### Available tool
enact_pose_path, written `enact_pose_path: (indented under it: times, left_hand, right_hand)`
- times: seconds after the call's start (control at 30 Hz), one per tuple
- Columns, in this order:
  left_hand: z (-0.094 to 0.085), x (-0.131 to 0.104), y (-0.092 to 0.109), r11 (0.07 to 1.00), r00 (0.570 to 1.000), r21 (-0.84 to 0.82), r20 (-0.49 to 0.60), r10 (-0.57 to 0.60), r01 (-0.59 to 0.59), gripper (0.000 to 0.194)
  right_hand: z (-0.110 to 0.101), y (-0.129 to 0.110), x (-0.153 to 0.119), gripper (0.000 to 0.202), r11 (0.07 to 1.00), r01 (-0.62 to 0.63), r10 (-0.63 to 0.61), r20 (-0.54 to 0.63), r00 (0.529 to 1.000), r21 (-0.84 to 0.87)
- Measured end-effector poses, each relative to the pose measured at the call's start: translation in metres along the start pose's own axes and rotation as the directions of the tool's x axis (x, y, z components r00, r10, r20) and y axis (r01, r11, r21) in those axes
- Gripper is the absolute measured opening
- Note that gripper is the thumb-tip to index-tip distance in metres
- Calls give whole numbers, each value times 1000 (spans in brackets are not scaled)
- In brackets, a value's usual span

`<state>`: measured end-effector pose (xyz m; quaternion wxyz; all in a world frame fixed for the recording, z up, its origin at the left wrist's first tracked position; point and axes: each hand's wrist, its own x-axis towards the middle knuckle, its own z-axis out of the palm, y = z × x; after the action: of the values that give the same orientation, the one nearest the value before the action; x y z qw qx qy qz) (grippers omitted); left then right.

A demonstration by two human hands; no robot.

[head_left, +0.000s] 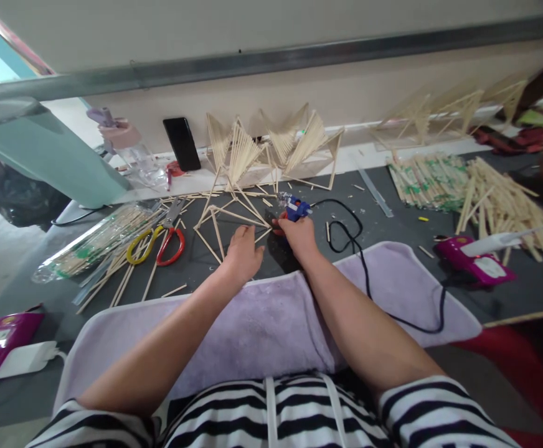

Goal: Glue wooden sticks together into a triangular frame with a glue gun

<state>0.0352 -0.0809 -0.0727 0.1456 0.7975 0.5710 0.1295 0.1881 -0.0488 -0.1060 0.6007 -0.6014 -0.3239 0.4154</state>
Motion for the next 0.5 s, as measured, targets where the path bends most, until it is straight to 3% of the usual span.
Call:
enact_pose_path:
  times: [0.23,0.5]
  left_hand:
    - [0,18,8,977,983,118,15,-181,178,51]
    - [3,28,7,984,986,83,34,-163,160,39]
  right_hand:
    - [-3,9,9,15,983,30,-28,19,999,-181]
    - [-2,6,6,15,973,5,9,62,998,-230]
